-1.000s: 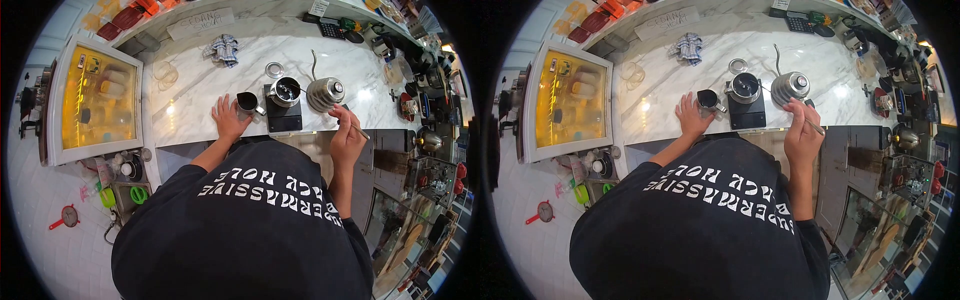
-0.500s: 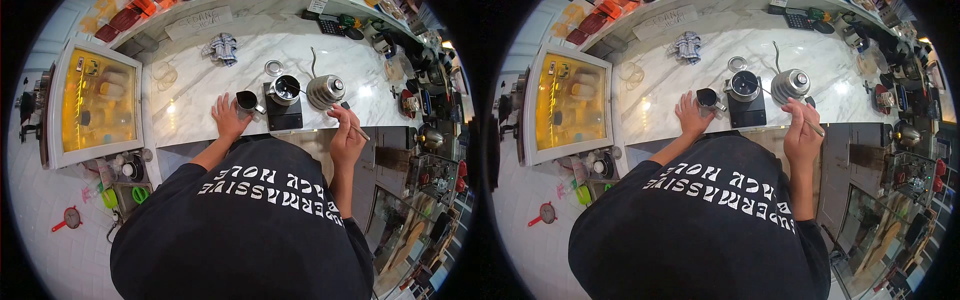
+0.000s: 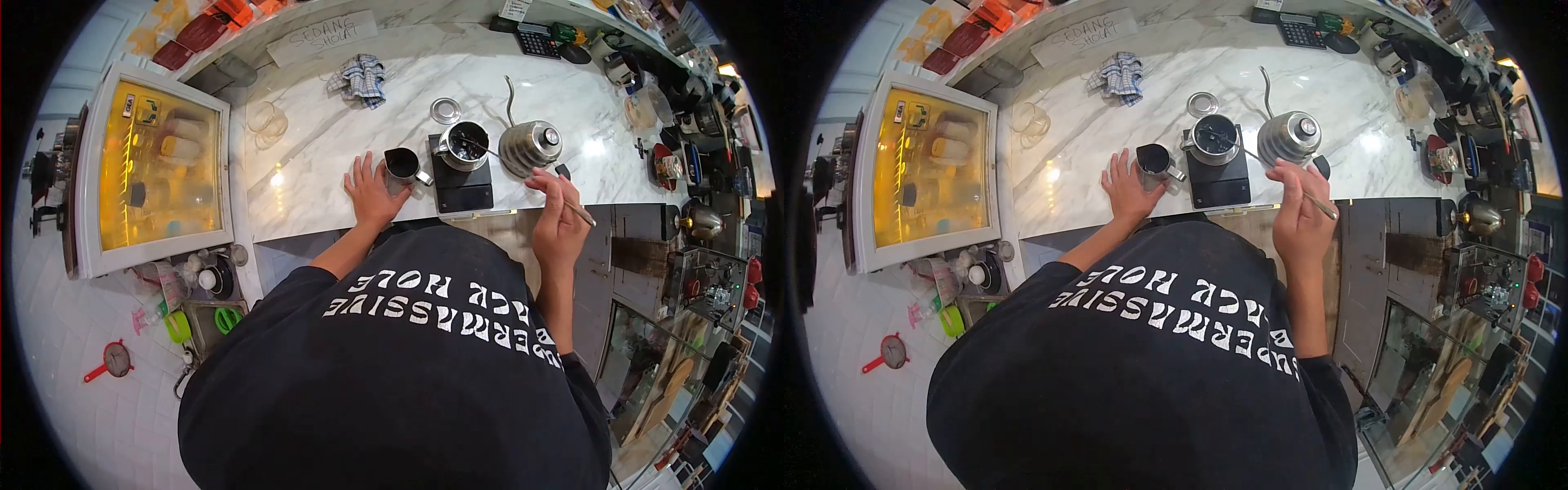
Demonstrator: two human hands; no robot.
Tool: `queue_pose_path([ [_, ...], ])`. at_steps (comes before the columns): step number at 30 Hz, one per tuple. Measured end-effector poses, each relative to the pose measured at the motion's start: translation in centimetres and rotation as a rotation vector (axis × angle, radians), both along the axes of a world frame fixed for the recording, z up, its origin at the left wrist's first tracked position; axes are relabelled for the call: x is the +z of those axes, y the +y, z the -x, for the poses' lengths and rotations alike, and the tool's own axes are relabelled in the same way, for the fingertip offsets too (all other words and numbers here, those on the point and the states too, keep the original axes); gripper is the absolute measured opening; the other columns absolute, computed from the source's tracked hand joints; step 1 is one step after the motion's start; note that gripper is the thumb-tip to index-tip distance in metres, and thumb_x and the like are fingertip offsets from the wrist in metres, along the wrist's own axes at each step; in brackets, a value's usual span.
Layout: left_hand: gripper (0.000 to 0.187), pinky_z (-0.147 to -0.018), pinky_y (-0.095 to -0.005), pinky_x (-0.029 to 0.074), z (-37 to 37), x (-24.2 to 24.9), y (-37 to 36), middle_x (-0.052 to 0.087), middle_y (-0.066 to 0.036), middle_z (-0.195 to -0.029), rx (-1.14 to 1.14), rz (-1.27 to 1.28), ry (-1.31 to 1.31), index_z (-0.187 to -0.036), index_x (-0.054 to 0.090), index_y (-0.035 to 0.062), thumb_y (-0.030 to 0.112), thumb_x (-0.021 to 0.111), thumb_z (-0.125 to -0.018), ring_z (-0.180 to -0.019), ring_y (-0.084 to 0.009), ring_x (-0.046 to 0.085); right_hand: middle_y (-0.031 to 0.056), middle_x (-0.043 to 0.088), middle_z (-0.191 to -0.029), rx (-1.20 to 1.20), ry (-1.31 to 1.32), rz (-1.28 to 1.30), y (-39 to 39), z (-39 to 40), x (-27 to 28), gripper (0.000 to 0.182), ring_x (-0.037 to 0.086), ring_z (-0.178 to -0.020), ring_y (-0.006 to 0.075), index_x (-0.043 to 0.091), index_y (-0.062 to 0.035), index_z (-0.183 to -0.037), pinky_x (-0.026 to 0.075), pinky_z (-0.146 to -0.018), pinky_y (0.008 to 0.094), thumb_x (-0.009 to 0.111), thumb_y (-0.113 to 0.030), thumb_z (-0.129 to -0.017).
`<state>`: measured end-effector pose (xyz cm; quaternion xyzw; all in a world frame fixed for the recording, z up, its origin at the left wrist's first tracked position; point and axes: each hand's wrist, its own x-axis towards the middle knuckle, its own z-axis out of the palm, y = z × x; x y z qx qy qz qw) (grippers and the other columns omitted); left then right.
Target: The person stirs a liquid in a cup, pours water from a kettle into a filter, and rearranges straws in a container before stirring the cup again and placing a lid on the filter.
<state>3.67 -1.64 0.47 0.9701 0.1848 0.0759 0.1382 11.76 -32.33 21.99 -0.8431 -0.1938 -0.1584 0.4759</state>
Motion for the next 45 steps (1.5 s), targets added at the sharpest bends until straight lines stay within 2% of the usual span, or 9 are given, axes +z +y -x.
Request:
queue_pose_path([
  [7,0.088,-0.125,-0.0662,0.012,0.0,-0.2,0.0,0.038,-0.017,-0.168,0.006,0.018,-0.042,-0.146,0.061,0.0099,0.061,0.083,-0.078,-0.161,-0.0394,0.022,0.0105,0.082,-0.102,-0.080,0.096,-0.079,-0.6,-0.3,-0.5,0.028,0.077,-0.099,0.0266,0.077,-0.0013,-0.110,0.049,-0.111,0.0478,0.052,-0.014,-0.113],
  [13,0.088,-0.126,-0.0661,0.012,0.0,-0.2,0.0,0.038,-0.017,-0.168,0.016,0.018,-0.007,-0.146,0.061,0.0109,0.061,0.084,-0.077,-0.161,-0.0393,0.022,0.0097,0.082,-0.104,0.011,0.014,0.001,0.1,0.1,-0.1,0.028,0.076,-0.100,0.0257,0.077,-0.0013,-0.112,0.050,-0.109,0.0453,0.052,-0.014,-0.113],
  [16,0.088,-0.126,-0.0662,0.012,0.0,-0.2,0.0,0.037,-0.017,-0.168,0.004,0.015,-0.012,-0.146,0.061,0.0109,0.061,0.084,-0.077,-0.161,-0.0393,0.022,0.0091,0.082,-0.102,-0.039,0.114,-0.071,0.1,-0.2,-0.6,0.028,0.076,-0.100,0.0250,0.077,-0.0015,-0.111,0.050,-0.109,0.0468,0.052,-0.014,-0.113],
  [22,0.088,-0.126,-0.0667,0.012,0.0,0.0,0.0,0.036,-0.018,-0.169,0.008,0.020,0.010,-0.146,0.061,0.0103,0.061,0.083,-0.078,-0.161,-0.0393,0.022,0.0094,0.082,-0.099,-0.074,0.070,-0.082,-0.8,0.3,-0.4,0.028,0.075,-0.102,0.0259,0.077,-0.0018,-0.109,0.051,-0.106,0.0442,0.053,-0.015,-0.113],
  [25,0.088,-0.126,-0.0664,0.012,-0.1,-0.5,0.1,0.036,-0.018,-0.169,0.011,0.014,-0.014,-0.146,0.060,0.0099,0.061,0.084,-0.078,-0.161,-0.0392,0.022,0.0094,0.082,-0.099,-0.029,0.015,-0.004,-0.1,0.4,0.1,0.028,0.076,-0.099,0.0243,0.077,-0.0017,-0.110,0.050,-0.108,0.0443,0.052,-0.015,-0.113],
  [28,0.089,-0.125,-0.0663,0.012,0.0,-0.5,0.0,0.036,-0.018,-0.169,0.008,0.019,-0.013,-0.146,0.060,0.0095,0.061,0.084,-0.078,-0.161,-0.0395,0.022,0.0096,0.082,-0.099,-0.068,0.077,-0.047,0.1,0.1,-0.3,0.028,0.077,-0.097,0.0241,0.077,-0.0017,-0.111,0.049,-0.110,0.0464,0.052,-0.015,-0.113],
  [37,0.087,-0.125,-0.0662,0.011,-0.1,-0.4,0.0,0.036,-0.018,-0.169,0.011,0.023,-0.010,-0.145,0.061,0.0106,0.063,0.083,-0.079,-0.161,-0.0396,0.021,0.0095,0.083,-0.099,-0.024,-0.008,-0.013,0.1,0.2,0.1,0.028,0.077,-0.094,0.0248,0.077,-0.0011,-0.110,0.049,-0.109,0.0442,0.053,-0.014,-0.113],
  [40,0.088,-0.125,-0.0662,0.012,0.0,-0.3,0.0,0.036,-0.017,-0.168,0.012,0.020,-0.011,-0.145,0.061,0.0105,0.062,0.083,-0.078,-0.161,-0.0396,0.022,0.0094,0.083,-0.098,-0.070,0.087,-0.069,0.2,0.0,-0.2,0.027,0.077,-0.094,0.0245,0.077,-0.0009,-0.110,0.049,-0.110,0.0453,0.053,-0.013,-0.113],
  [45,0.089,-0.125,-0.0667,0.012,0.0,-0.4,0.0,0.037,-0.018,-0.168,0.005,0.012,-0.018,-0.146,0.059,0.0097,0.060,0.084,-0.077,-0.161,-0.0399,0.022,0.0091,0.082,-0.098,-0.069,0.061,-0.105,-0.8,0.2,-0.6,0.027,0.076,-0.097,0.0259,0.077,-0.0008,-0.109,0.050,-0.109,0.0450,0.054,-0.014,-0.113],
])
